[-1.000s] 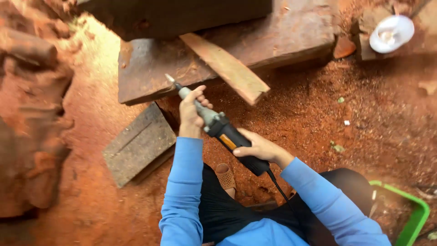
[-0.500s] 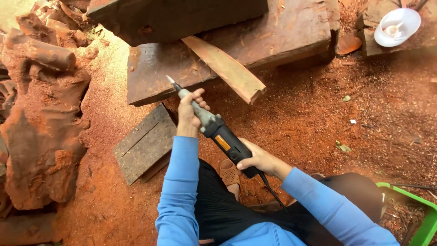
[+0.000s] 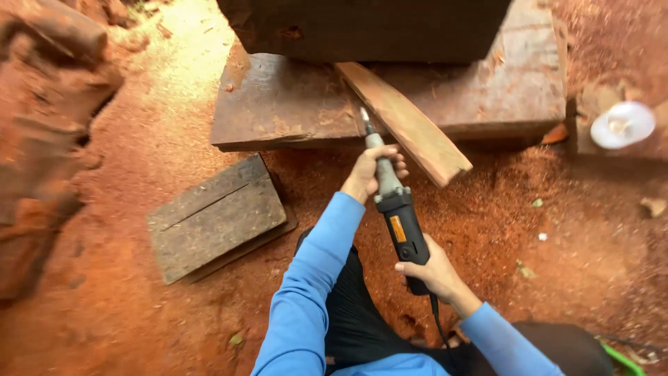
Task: Using a handheld rotary tool to carve and shape wooden components in a workshop environment.
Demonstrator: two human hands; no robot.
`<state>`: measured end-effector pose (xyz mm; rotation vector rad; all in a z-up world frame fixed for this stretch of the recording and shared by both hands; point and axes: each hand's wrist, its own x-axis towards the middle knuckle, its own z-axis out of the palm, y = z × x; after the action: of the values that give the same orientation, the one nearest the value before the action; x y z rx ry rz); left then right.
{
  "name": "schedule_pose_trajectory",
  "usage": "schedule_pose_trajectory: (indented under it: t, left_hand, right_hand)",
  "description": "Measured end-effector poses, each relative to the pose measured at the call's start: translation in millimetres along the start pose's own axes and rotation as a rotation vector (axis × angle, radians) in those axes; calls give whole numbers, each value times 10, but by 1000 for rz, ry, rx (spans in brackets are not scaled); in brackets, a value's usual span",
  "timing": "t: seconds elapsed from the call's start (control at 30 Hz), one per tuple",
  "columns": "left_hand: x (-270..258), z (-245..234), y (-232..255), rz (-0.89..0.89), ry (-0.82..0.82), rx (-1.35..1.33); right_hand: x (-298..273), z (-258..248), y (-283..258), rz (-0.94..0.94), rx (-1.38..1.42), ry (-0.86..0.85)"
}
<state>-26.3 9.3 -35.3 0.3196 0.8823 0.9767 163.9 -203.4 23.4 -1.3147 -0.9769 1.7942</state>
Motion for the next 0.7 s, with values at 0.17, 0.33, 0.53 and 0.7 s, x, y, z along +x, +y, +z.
schedule_pose_trajectory:
  t: [0.17, 0.33, 0.53, 0.7]
  left_hand:
    - [-274, 232, 221, -7, -201, -140]
    - [-227, 249, 307, -8, -152, -43]
    - [-170, 267, 363, -43, -117, 8]
    - [-157, 256, 375, -25, -93, 0]
  right_hand:
    - [91, 246, -22, 103, -2, 20]
    - [148, 429, 98, 62, 40, 38]
    - [176, 492, 103, 91, 145, 53]
    - [238, 382, 61, 141, 80, 63]
